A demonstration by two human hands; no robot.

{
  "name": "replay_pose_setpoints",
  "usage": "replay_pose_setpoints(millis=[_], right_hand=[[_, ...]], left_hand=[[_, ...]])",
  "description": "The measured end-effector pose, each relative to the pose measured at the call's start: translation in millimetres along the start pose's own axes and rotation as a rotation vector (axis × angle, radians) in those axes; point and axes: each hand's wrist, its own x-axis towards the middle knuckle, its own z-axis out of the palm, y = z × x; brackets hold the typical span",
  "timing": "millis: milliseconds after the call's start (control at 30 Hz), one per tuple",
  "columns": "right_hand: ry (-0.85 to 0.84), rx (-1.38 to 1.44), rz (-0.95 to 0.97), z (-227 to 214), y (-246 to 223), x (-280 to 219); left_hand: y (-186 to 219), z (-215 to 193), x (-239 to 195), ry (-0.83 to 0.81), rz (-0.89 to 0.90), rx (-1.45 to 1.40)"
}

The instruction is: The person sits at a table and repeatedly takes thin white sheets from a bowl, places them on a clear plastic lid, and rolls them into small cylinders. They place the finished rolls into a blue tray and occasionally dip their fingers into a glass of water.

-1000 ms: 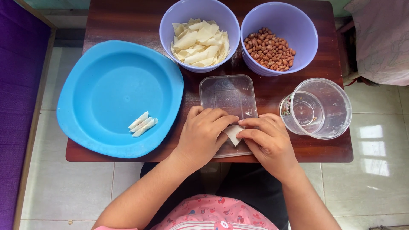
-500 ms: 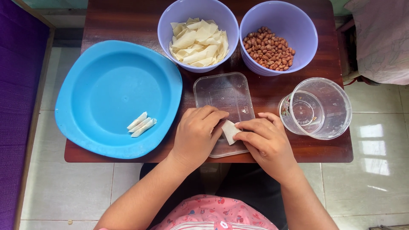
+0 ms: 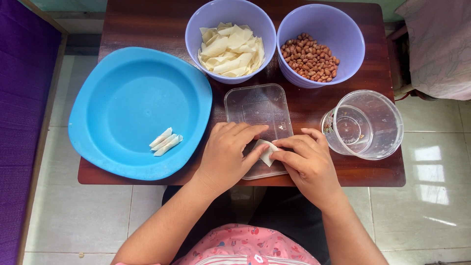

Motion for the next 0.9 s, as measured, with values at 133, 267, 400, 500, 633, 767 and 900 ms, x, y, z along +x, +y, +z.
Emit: replay_pose_setpoints(millis=[133,267,400,500,633,767,900], right_hand=[[0.009,-0.018,0.004,0.9,0.3,-2.5],[0.029,0.024,-0.009,1.4,1.9,-4.0],[0.056,0.045,-0.041,-2.9,-2.3,-3.6],[0.068,0.021,-0.046,-4.7,-5.1,-3.1],[0.053,0.008,-0.044,-2.2,-3.7,-1.0],[0.044,0.008,-0.029,0.8,0.0,-3.7],[0.014,-0.008,0.019,1.8,1.1,-3.4]], left_hand=[[-0.3,0.3,-1.3,-0.026,0.006,-0.029],[-1.3,3.1,-2.5,-0.065,0.017,-0.064],[-4.9,7.7,-4.4,-0.132,0.027,0.054],[-2.6,6.3,-5.6,-0.186,0.028,0.041],[-4.5,4.0,-4.4,-0.204,0.026,0.037],[-2.7,2.7,-3.7,-0.171,-0.023,-0.007],[-3.5,3.5,-3.7,-0.164,-0.048,-0.024]])
